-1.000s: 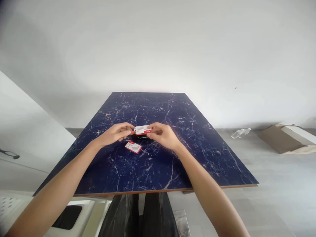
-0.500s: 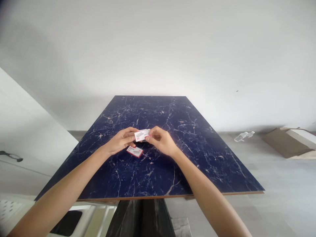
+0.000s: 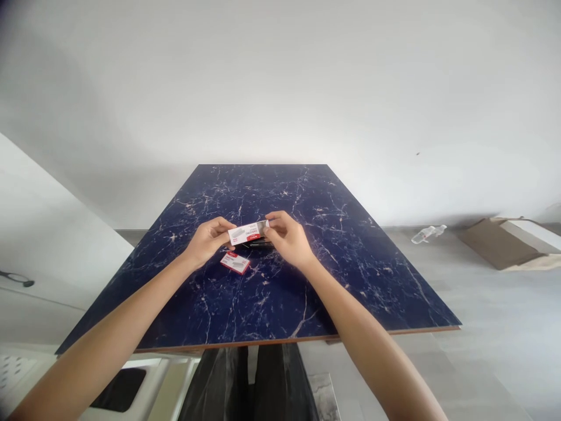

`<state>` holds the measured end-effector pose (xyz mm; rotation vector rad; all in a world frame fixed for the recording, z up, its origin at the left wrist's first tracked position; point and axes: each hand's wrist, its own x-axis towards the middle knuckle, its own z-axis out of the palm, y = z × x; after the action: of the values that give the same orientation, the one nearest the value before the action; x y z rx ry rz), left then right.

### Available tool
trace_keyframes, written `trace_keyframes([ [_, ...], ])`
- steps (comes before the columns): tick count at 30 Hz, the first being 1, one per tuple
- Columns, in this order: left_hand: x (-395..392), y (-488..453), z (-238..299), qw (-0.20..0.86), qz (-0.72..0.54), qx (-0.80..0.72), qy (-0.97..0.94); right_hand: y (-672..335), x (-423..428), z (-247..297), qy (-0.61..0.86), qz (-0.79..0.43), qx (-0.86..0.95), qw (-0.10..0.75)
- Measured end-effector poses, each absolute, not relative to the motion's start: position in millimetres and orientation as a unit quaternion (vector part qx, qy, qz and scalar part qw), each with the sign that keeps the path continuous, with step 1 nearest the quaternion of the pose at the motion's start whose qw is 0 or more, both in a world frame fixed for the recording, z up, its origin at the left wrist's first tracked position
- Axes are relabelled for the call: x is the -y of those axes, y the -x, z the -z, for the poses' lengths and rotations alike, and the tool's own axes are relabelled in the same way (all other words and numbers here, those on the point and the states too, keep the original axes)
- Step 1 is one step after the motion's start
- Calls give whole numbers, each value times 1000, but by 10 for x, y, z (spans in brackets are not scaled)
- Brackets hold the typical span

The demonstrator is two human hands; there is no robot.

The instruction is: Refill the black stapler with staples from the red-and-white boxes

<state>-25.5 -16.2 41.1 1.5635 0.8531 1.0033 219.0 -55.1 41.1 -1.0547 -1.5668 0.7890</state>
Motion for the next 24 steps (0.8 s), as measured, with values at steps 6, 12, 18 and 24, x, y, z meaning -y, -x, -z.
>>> trace_keyframes([
  [6,189,229,-416,482,-449,-348,-667,-2222,572,-484,454,-154,715,510],
  [12,312,145,-552,507,-564,-285,-586,-2025,621,-419,436,-473,622,445],
  [18,309,174,-606,578,-555,-292,-522,-1770,712,-264,374,-585,584,419],
  [24,255,183,-582,578,-561,-305,-508,-1824,734,-336,404,-471,642,451],
])
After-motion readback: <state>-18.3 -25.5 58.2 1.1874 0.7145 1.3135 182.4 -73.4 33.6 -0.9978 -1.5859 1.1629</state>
